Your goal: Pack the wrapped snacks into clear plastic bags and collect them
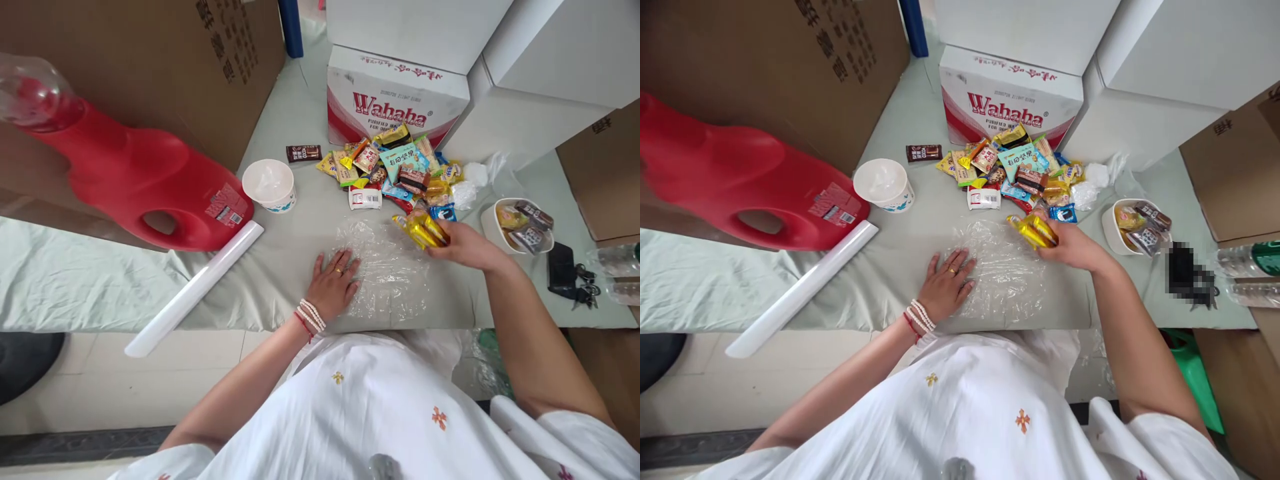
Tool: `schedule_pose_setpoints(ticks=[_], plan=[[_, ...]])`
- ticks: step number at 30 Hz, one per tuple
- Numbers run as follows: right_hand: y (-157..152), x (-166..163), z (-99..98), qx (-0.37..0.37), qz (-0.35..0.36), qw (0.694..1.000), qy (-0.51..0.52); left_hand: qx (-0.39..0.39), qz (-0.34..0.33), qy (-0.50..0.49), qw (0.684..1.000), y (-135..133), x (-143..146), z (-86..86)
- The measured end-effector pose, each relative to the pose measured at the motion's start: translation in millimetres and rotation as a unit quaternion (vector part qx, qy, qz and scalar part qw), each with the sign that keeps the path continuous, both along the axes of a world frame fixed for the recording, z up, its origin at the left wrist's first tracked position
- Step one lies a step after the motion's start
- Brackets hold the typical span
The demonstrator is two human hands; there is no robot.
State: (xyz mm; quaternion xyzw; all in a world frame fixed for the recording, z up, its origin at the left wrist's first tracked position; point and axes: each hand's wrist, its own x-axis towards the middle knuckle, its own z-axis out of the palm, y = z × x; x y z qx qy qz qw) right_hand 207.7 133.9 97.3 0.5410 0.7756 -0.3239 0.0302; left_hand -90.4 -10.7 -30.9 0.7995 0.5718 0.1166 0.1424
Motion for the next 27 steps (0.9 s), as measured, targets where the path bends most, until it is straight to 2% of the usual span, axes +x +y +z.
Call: schedule_pose_setpoints(ticks=[4, 7, 10, 12, 17, 20, 24, 27], plan=[[-43, -5, -15.1, -0.058, 0.119, 0.991, 0.006, -0.004, 0.0, 0.019, 1.0, 0, 1, -1.6], [-52, -23, -31.0, 0.0, 0.165, 0.984, -0.06, -0.002, 0.022, 0.028, 0.999, -1, 2, -3.3], [-51, -31, -34.4, 0.074, 0.135, 0.984, -0.089, 0.001, 0.021, 0.042, 0.999, -3, 3, -4.5], [-52, -36, -34.1, 0.093, 0.108, 0.987, -0.073, 0.003, 0.011, 0.055, 0.998, -4, 4, -4.8], [-61, -64, -48.8, 0.056, 0.131, 0.988, -0.058, 0.015, 0.016, 0.075, 0.997, -4, 7, -3.7], [-77, -76, -60.5, 0.078, 0.123, 0.988, -0.051, 0.009, 0.01, 0.081, 0.997, -4, 7, -2.4], [-99, -74, -71.1, 0.148, 0.128, 0.98, -0.047, 0.006, 0.014, 0.08, 0.997, -4, 7, -2.0], [-97, -64, -76.7, 0.152, 0.134, 0.979, -0.034, 0.011, 0.018, 0.075, 0.997, -4, 8, -2.8]])
